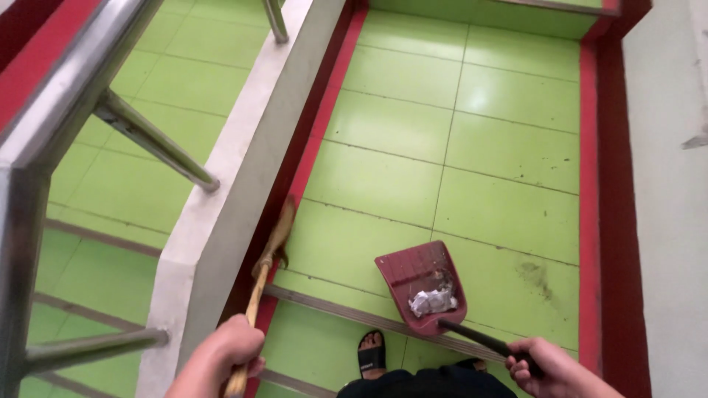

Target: Sweeping dust and debris from stairs into a dustpan.

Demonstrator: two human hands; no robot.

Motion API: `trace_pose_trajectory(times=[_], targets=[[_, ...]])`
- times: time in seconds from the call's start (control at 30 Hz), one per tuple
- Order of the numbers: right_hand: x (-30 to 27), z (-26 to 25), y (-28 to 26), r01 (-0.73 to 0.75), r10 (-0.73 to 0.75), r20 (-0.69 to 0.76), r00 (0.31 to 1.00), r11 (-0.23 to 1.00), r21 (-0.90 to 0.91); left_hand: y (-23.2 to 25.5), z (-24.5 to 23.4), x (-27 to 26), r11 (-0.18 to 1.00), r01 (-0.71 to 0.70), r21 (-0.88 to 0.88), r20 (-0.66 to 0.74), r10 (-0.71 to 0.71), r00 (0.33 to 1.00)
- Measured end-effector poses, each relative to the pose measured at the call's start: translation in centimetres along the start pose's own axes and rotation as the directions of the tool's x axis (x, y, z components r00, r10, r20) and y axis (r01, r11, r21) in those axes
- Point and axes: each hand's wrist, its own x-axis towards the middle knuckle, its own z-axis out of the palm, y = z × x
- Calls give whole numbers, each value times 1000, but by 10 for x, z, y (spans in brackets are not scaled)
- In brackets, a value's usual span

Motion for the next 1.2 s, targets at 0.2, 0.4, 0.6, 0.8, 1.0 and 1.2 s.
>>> trace_pose_trajectory(times=[0.2, 0.4, 0.6, 0.8, 1.0, 1.2], targets=[[-11, -22, 27, -44, 41, 49, 998, 996, 75, -34, 30, 77, 969, 182, -167, 137, -160, 977], [-5, -81, 62, -34, 44, -59, 997, 987, 158, -21, 55, 75, 999, 42, 31, 24, -42, 999], [57, -193, 79, -125, 119, 58, 991, 985, 121, 11, 84, 60, 925, -15, 379, -62, 42, 997], [42, -250, 96, -42, 41, 11, 999, 978, 203, 50, 149, 28, 919, -56, 389, -59, 85, 995], [68, -346, 97, -78, 105, -65, 992, 942, 327, 102, 243, 3, 988, -150, 46, 159, 141, 977], [74, -424, 100, -228, 152, 271, 951, 933, 278, 179, 303, -86, 997, -27, -70, 426, 54, 903]])
